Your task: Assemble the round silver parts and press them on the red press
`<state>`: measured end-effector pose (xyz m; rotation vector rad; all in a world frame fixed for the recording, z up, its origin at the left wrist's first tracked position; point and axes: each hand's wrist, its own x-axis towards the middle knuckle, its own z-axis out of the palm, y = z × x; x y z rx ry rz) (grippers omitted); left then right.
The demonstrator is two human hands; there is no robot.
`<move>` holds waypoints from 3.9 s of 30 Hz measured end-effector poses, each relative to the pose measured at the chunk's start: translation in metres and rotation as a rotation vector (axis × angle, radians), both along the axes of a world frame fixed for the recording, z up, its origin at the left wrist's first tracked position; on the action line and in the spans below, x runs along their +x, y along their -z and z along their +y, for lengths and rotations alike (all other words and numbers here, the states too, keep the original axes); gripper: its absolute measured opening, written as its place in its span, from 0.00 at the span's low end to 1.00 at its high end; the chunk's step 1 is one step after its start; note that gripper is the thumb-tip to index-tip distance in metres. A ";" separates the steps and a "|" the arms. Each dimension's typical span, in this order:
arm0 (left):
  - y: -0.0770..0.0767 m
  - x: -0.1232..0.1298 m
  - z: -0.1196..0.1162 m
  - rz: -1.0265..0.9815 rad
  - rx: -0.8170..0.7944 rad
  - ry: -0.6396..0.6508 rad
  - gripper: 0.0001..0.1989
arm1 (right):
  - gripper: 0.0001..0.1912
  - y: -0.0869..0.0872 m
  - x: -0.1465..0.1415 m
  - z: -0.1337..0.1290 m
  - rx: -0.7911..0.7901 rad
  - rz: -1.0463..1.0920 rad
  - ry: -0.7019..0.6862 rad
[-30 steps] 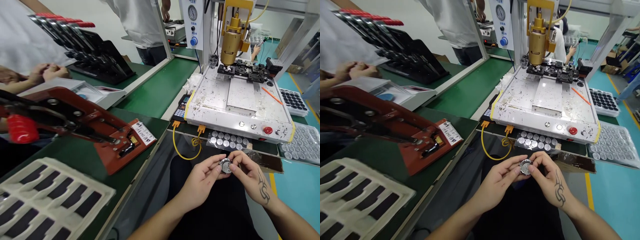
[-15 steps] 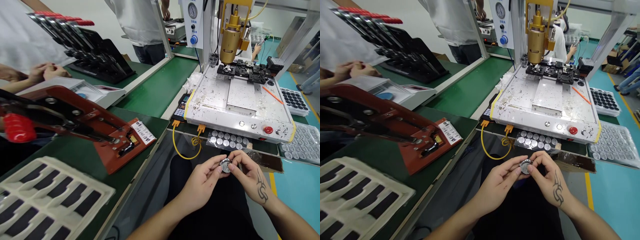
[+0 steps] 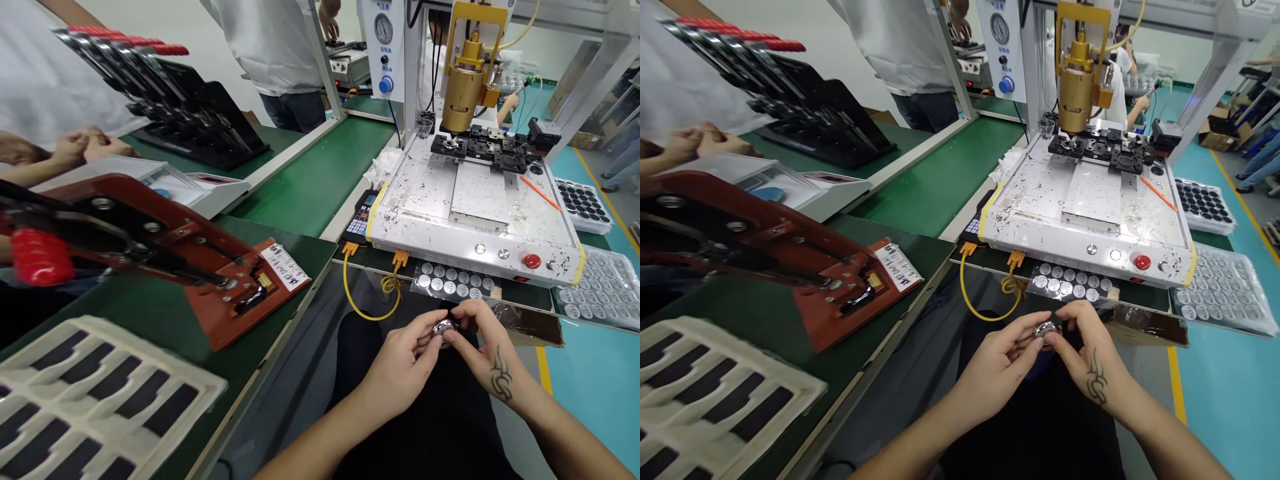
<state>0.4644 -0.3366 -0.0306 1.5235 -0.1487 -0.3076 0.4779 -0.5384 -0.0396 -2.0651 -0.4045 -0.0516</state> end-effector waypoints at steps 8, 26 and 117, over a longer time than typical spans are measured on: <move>-0.010 0.010 0.014 0.044 -0.125 -0.130 0.24 | 0.14 -0.002 0.012 0.014 0.350 0.273 0.036; -0.043 -0.007 0.047 -0.108 0.182 -0.160 0.08 | 0.26 -0.041 0.055 0.023 -0.184 -0.382 -0.616; -0.112 -0.229 0.249 -0.172 0.570 -1.373 0.16 | 0.18 -0.076 0.095 0.292 0.441 -0.790 -0.775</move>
